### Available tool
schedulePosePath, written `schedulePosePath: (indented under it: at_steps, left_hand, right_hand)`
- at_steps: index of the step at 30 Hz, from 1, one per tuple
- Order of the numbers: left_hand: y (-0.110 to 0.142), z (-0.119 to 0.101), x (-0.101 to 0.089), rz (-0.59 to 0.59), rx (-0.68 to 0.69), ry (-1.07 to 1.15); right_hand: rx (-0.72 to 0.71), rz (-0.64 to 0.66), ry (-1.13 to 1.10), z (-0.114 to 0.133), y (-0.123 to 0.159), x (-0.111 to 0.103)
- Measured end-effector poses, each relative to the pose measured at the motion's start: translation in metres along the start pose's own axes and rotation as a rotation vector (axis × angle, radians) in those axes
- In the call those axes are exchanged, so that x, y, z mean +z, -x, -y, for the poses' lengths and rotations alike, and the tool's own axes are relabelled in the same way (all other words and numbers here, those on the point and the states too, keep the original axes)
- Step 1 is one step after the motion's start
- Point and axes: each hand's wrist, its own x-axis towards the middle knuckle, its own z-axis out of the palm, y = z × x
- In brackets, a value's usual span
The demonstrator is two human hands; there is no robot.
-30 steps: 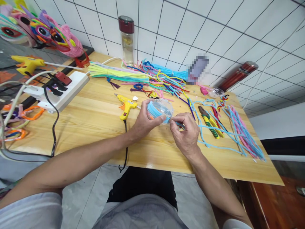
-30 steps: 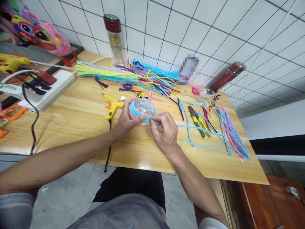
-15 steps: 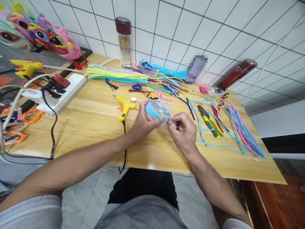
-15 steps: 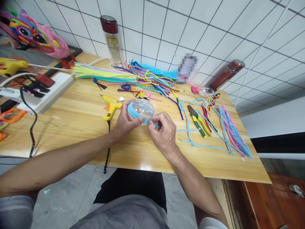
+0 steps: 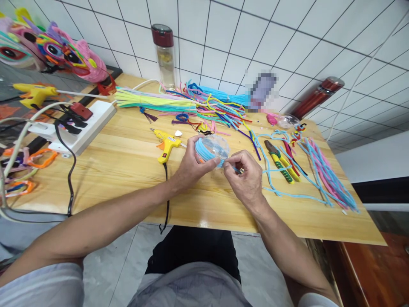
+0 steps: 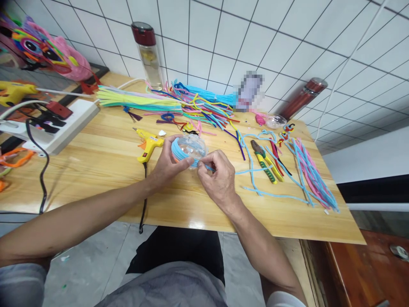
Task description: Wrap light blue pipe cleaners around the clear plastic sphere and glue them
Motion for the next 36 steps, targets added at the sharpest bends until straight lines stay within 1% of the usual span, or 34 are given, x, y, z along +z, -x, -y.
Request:
schedulePosePath:
  at_steps: [5, 13, 18, 24, 36]
  left_hand:
    - [-0.0007, 0.0049, 0.0003, -0.007, 0.005, -0.007]
    - [0.0009, 0.0067, 0.0002, -0.041, 0.079, -0.026]
    - [0.0002, 0.0081, -0.002, -0.014, 0.107, -0.046]
    - [0.0, 0.0099, -0.0025, -0.038, 0.137, -0.063]
    - [-0.0022, 0.0101, -0.001, -0.033, 0.146, -0.078]
  right_hand:
    - [-0.006, -0.004, 0.025, -0.0012, 0.0004, 0.0009]
    - [-0.009, 0.005, 0.034, 0.0011, 0.0002, -0.0006]
    - [-0.011, -0.003, 0.016, 0.0018, 0.0004, -0.0002]
    - [-0.015, -0.006, 0.025, 0.0009, 0.0008, 0.0004]
    - [-0.008, -0.011, 0.023, -0.0033, 0.001, 0.0011]
